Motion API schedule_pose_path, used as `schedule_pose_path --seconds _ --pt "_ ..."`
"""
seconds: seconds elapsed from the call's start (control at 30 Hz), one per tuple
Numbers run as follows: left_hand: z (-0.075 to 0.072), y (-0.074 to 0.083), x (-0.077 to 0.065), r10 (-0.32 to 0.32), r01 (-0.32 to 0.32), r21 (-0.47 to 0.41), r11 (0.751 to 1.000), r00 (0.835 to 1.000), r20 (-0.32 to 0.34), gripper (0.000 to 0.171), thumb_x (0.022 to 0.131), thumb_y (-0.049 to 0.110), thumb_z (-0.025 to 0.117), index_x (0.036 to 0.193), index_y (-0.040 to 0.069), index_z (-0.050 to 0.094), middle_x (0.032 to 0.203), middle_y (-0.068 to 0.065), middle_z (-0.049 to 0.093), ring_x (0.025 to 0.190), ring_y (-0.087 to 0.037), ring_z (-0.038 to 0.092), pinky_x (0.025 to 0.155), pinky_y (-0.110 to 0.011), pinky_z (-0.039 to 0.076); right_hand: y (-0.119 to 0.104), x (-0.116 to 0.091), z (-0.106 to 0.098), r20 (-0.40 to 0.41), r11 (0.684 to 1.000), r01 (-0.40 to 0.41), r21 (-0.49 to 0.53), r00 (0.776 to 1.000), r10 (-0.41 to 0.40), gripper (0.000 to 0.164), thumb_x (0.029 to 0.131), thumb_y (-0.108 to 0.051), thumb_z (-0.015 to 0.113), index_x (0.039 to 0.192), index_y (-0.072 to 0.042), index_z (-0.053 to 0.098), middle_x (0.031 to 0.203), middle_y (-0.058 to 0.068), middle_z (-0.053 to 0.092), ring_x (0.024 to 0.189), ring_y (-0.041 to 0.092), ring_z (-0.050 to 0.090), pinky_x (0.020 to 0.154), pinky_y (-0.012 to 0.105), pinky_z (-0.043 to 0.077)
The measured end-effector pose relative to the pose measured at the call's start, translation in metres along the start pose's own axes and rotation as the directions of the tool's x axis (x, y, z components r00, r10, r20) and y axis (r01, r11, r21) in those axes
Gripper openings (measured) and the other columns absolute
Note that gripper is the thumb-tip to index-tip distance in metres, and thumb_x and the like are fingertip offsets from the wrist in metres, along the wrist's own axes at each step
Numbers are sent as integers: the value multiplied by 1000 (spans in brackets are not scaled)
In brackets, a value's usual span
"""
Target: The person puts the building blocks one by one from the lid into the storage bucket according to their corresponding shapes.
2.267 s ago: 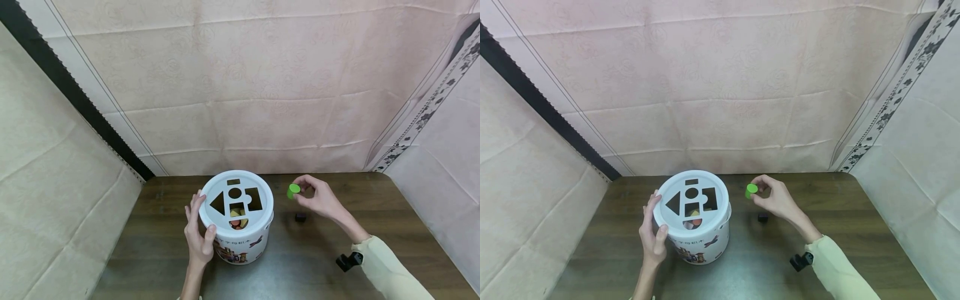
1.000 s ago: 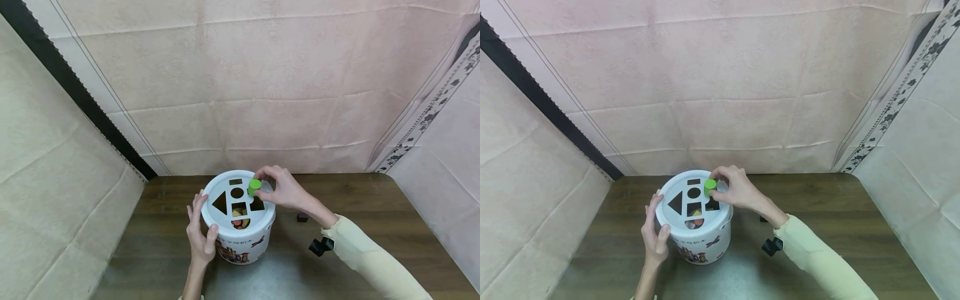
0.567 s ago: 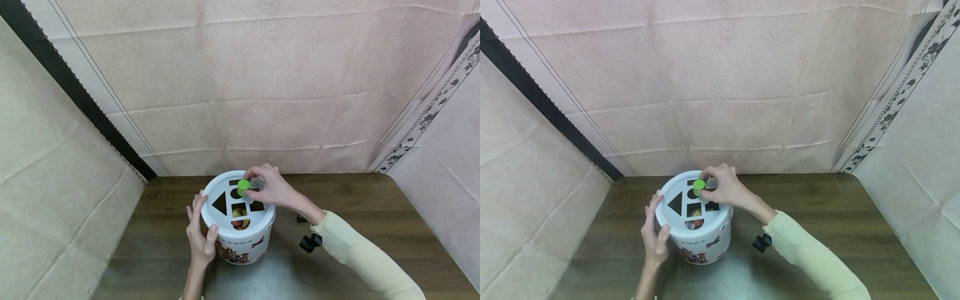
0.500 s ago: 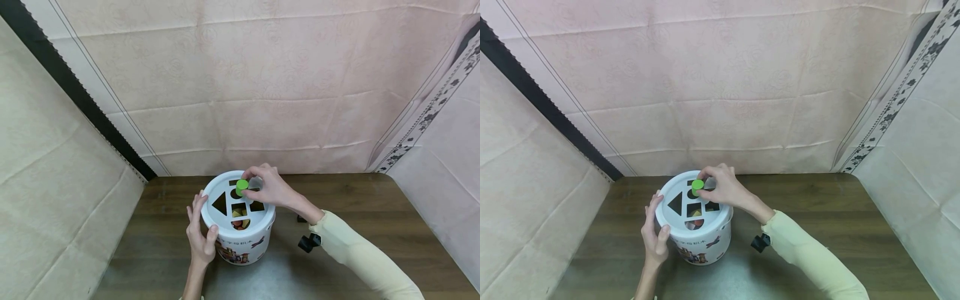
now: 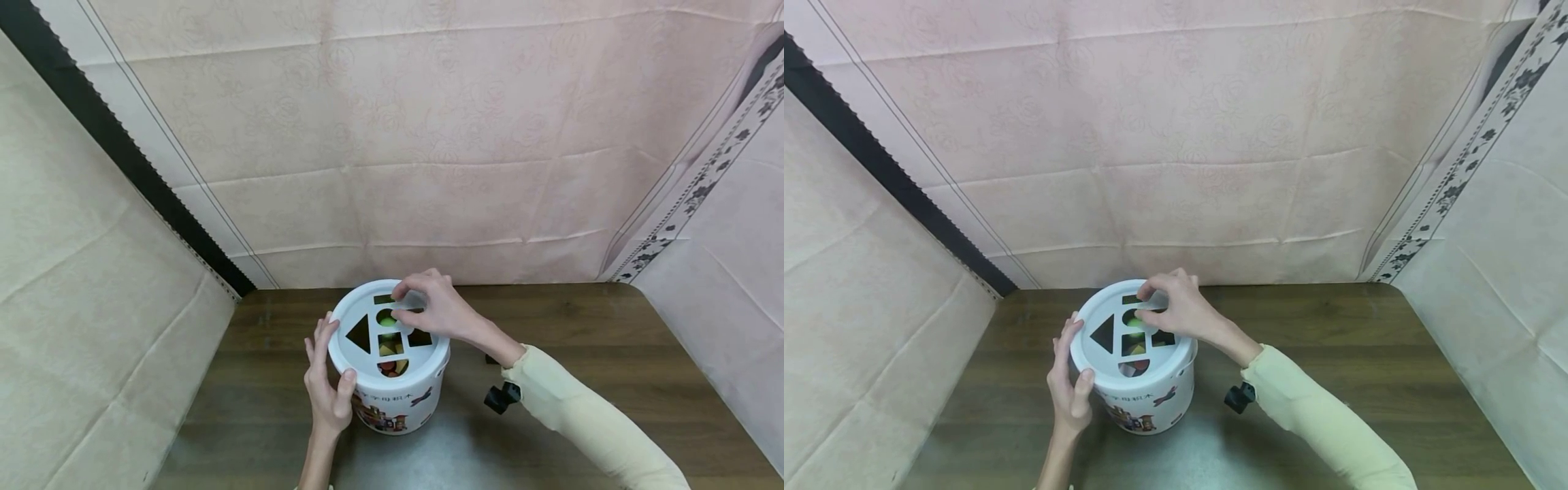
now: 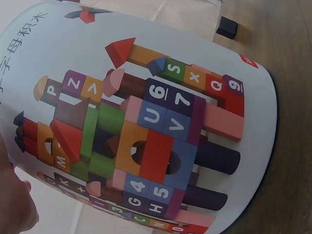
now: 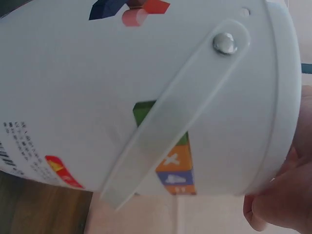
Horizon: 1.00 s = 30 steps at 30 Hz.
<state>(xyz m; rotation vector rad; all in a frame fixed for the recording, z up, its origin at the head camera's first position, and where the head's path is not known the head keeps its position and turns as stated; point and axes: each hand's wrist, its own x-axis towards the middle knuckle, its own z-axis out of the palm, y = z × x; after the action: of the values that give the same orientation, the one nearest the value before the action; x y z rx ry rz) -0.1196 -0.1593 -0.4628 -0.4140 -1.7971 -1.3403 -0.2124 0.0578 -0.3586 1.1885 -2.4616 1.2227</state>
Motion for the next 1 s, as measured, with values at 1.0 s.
schedule_pose_path --seconds 1.0 --pt "1 -2 1 33 -33 -2 999 999 -15 65 90 41 56 138 -4 55 142 -21 53 139 -42 38 105 -76 3 138 -162 -24 -157 908 -383 169 899 408 23 87 8 67 109 5 66 95 17 68 81 16 61 70 28 49"
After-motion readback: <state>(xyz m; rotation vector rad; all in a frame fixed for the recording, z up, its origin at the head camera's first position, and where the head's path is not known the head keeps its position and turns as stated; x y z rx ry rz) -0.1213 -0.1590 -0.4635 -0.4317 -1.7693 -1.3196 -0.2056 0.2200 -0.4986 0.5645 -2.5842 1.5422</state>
